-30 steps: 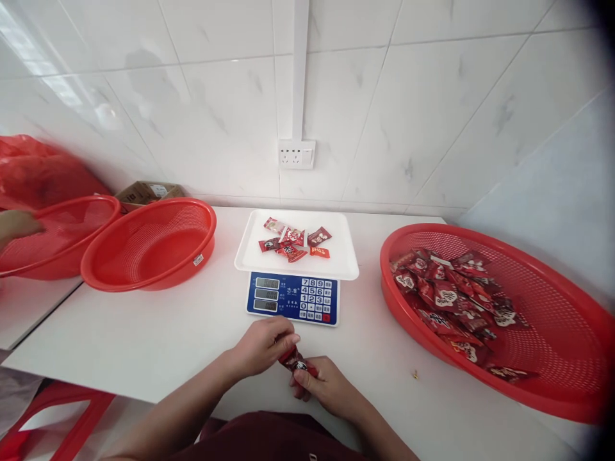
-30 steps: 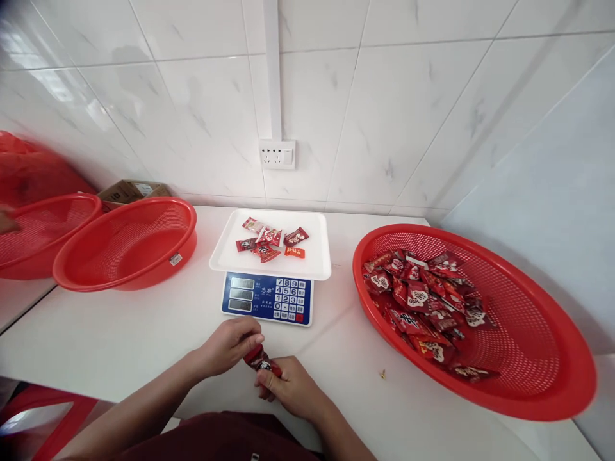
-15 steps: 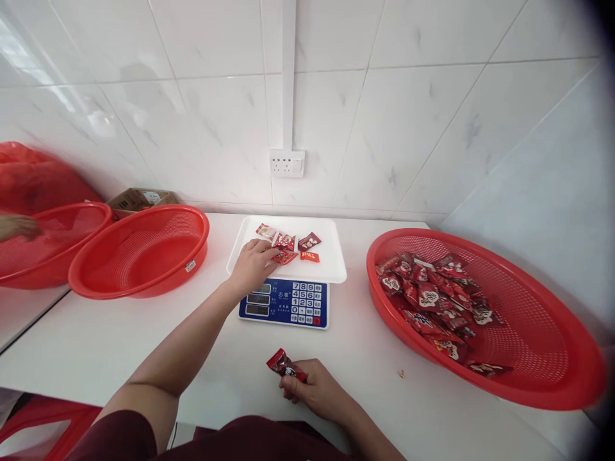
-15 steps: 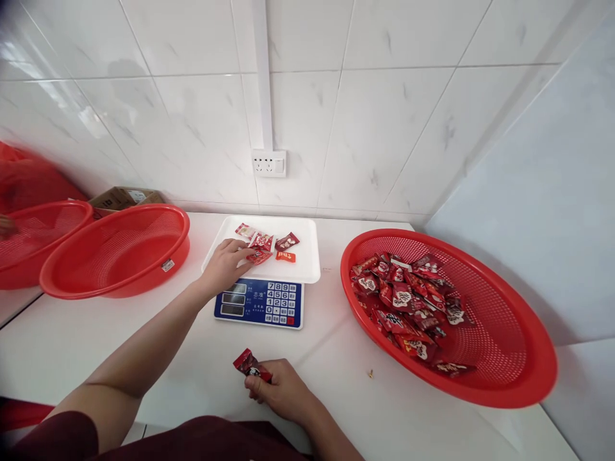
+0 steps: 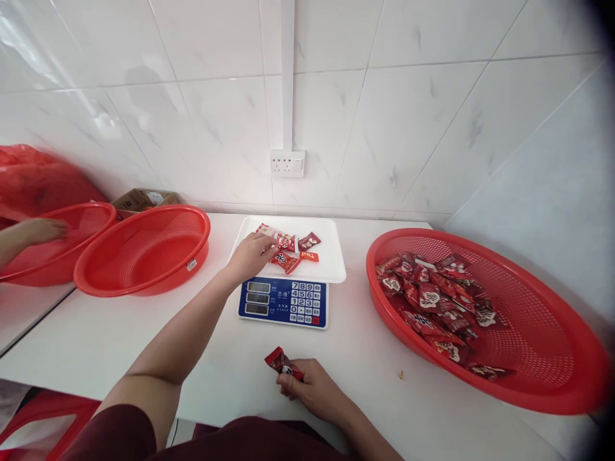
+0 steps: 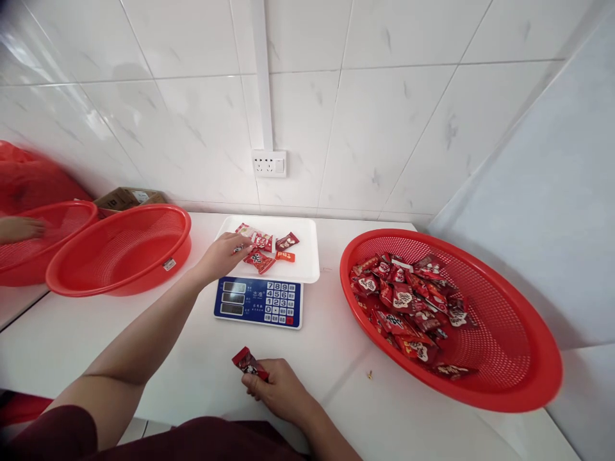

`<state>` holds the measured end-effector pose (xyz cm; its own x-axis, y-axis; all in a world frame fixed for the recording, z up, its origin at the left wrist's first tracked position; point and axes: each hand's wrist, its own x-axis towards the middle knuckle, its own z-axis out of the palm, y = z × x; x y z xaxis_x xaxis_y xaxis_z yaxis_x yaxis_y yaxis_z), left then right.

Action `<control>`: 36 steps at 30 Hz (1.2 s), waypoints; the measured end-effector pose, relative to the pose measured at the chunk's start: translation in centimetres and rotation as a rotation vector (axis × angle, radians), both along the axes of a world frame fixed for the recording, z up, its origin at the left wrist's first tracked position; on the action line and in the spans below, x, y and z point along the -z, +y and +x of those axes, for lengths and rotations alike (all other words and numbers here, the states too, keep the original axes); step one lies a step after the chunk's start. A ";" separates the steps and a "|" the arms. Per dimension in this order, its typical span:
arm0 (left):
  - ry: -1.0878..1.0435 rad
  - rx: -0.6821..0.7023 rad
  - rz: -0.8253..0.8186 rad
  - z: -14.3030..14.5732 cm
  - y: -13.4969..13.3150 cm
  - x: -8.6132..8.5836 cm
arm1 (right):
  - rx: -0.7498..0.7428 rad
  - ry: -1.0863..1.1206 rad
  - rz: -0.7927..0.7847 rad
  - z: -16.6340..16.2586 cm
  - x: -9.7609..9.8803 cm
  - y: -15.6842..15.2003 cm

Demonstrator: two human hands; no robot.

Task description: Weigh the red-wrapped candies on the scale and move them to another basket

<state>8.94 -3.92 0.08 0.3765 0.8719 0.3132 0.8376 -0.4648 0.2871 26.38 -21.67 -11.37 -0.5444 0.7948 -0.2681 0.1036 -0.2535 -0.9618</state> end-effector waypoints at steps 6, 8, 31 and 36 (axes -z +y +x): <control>0.130 -0.132 -0.121 -1.1 2.7 -0.4 | 0.042 0.007 -0.044 0.1 -0.1 0.0; 0.149 -0.143 -0.145 -1.7 2.8 -0.3 | 0.046 0.005 -0.038 0.2 -0.1 0.0; -0.214 -0.174 -0.083 -3.0 0.9 -1.3 | 0.080 -0.012 -0.038 0.1 -0.4 0.0; -0.232 -0.177 -0.100 -3.2 0.5 -1.9 | 0.074 -0.013 -0.036 0.1 -0.2 0.0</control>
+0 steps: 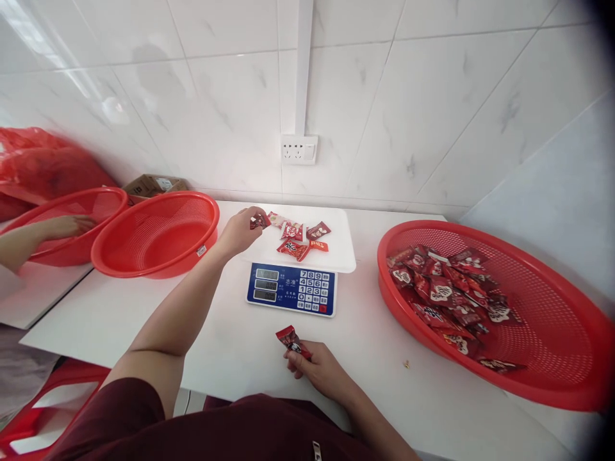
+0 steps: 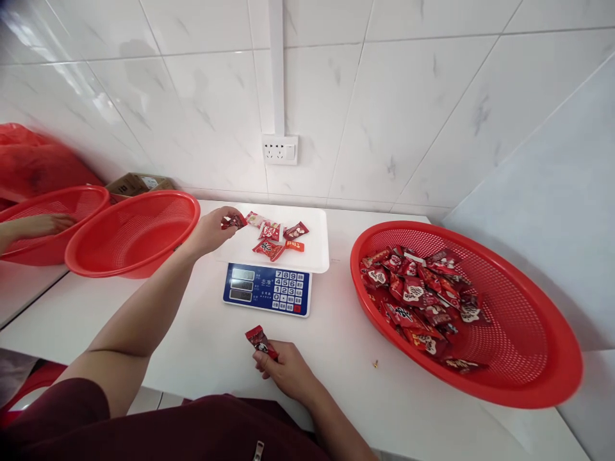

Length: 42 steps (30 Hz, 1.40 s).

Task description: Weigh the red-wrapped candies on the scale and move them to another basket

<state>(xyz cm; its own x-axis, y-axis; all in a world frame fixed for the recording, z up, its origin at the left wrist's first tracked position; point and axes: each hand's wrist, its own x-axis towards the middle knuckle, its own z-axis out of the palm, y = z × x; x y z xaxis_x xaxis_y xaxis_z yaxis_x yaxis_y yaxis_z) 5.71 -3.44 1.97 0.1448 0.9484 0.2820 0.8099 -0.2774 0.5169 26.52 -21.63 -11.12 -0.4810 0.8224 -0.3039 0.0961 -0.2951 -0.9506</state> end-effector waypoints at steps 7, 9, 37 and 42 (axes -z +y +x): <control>0.032 0.024 -0.012 0.4 0.0 0.2 | 0.002 0.000 0.006 0.0 0.0 0.0; 0.038 0.029 -0.013 0.4 0.0 0.2 | -0.002 -0.003 0.008 0.0 -0.1 0.0; 0.480 0.317 0.175 11.4 -0.8 2.7 | 0.008 -0.010 0.033 -0.3 0.4 0.2; 0.485 0.300 0.160 12.7 0.2 2.7 | 0.019 -0.008 0.035 -0.3 0.5 0.1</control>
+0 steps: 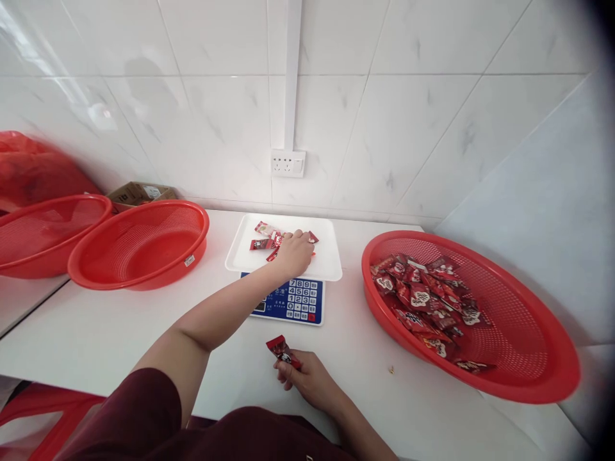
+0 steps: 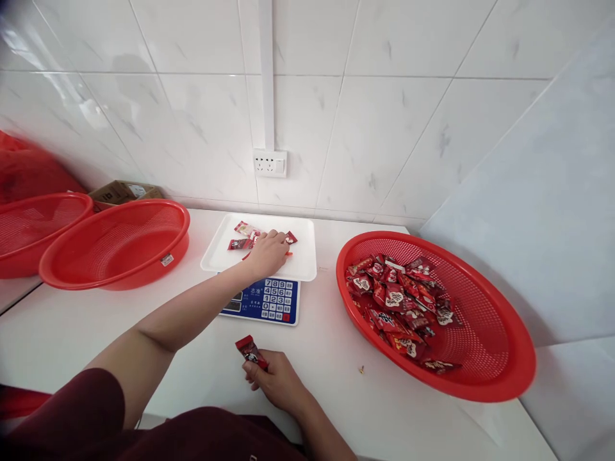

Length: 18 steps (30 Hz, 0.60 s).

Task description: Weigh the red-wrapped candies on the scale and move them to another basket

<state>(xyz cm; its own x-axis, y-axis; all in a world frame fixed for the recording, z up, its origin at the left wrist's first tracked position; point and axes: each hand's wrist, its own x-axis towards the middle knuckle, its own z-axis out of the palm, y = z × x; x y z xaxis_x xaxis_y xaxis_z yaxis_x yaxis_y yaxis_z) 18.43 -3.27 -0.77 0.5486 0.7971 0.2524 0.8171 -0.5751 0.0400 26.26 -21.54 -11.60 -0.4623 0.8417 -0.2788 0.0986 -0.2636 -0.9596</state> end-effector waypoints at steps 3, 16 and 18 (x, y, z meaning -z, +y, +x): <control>-0.174 0.008 -0.029 -1.5 -0.3 -2.0 | -0.010 0.000 -0.008 0.1 0.0 0.0; -0.617 0.352 -0.894 -8.8 -13.9 2.5 | -0.055 0.032 0.036 0.2 0.0 -0.1; -0.636 0.307 -0.922 -8.6 -14.8 3.8 | -0.051 0.043 0.047 0.1 0.0 0.0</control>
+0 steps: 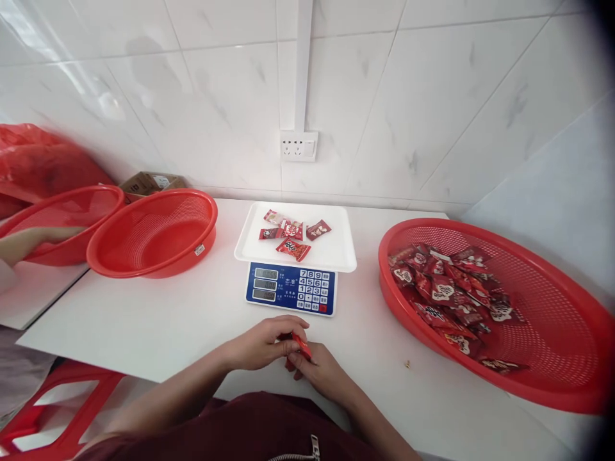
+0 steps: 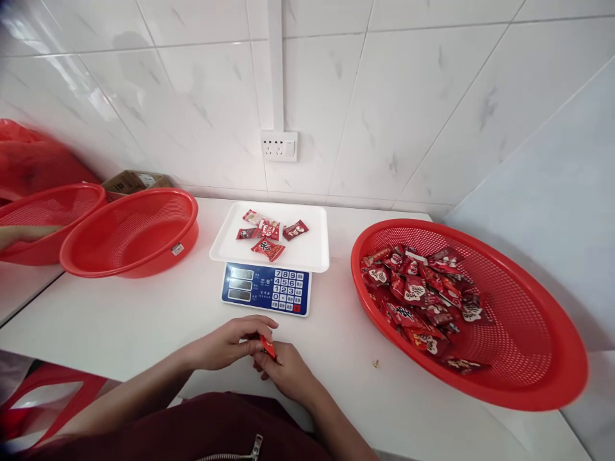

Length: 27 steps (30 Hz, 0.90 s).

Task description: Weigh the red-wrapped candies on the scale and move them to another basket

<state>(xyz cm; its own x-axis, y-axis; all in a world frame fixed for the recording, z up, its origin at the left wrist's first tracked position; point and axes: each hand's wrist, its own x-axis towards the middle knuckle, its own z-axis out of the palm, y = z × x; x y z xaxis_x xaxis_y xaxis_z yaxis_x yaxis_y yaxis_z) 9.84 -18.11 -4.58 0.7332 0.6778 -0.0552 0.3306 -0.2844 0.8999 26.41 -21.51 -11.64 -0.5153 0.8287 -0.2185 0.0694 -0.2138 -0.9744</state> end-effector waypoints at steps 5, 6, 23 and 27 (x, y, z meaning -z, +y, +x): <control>0.052 -0.041 0.089 0.1 -0.3 0.3 | -0.014 0.224 -0.128 0.7 -0.4 0.2; 0.062 -0.038 0.123 0.2 -0.2 0.2 | -0.048 0.336 -0.198 0.9 -0.6 0.2; -0.117 -0.202 0.259 -0.4 2.4 -1.1 | 0.110 0.582 -0.438 1.5 -0.6 0.5; 0.089 -0.600 0.561 -2.0 8.0 -2.2 | 0.068 0.465 -0.382 1.5 -0.9 0.5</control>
<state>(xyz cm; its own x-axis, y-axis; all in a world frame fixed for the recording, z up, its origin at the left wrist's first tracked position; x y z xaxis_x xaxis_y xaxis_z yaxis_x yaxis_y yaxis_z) 7.88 -10.12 -2.38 0.2465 0.8969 0.3671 0.6325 -0.4359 0.6403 27.90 -21.01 -10.72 -0.5769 0.7703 -0.2716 -0.3713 -0.5435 -0.7528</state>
